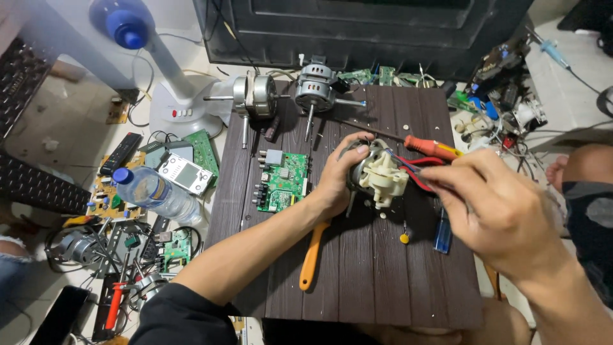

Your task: Disassembling a small electric motor using a screwdriver and pliers to remove components.

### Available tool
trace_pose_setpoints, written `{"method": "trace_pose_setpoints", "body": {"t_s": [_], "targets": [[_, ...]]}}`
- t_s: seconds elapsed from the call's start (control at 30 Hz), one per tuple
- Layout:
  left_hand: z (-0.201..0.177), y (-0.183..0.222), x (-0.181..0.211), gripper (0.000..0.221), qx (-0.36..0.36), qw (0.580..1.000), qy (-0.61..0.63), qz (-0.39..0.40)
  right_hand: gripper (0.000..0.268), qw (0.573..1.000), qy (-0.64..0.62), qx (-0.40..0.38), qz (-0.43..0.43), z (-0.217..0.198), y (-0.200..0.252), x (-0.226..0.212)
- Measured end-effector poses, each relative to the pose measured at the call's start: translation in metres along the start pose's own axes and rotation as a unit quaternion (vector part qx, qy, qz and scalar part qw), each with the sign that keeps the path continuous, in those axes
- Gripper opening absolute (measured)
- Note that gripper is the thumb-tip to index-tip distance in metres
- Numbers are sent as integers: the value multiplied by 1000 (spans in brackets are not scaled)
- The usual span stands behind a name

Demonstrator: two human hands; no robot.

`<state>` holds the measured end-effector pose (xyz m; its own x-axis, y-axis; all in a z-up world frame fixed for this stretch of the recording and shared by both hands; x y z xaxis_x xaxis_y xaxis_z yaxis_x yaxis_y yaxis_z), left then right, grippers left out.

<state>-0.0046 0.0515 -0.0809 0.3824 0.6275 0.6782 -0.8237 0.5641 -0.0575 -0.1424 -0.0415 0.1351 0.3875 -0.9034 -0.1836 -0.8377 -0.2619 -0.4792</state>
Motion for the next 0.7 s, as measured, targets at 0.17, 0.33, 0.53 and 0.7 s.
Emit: {"method": "trace_pose_setpoints", "body": {"t_s": [0.17,0.33,0.53,0.7], "targets": [[2,1,1,47,13,999,-33,-22,27,983,180,0,46,7,13,15],[2,0,3,44,6,1000,-15,-8,14,995,97,-9,-1,2,2,-3],[2,1,4,42,6,1000,-1,-4,47,938,328,-9,108,10,17,22],[4,1,6,44,10,1000,-26,-12,23,994,103,-7,20,7,4,6]]}}
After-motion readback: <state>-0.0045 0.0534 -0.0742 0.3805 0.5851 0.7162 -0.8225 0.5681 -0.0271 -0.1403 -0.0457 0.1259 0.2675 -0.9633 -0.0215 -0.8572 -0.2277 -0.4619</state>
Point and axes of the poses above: each hand's wrist, its own y-axis away from the middle knuckle, its own z-axis out of the palm, x = y × z, the point moved 7 cm from there along -y, towards the middle knuckle, and after that the axes turned 4 degrees about -y, right-handed, at the moved point
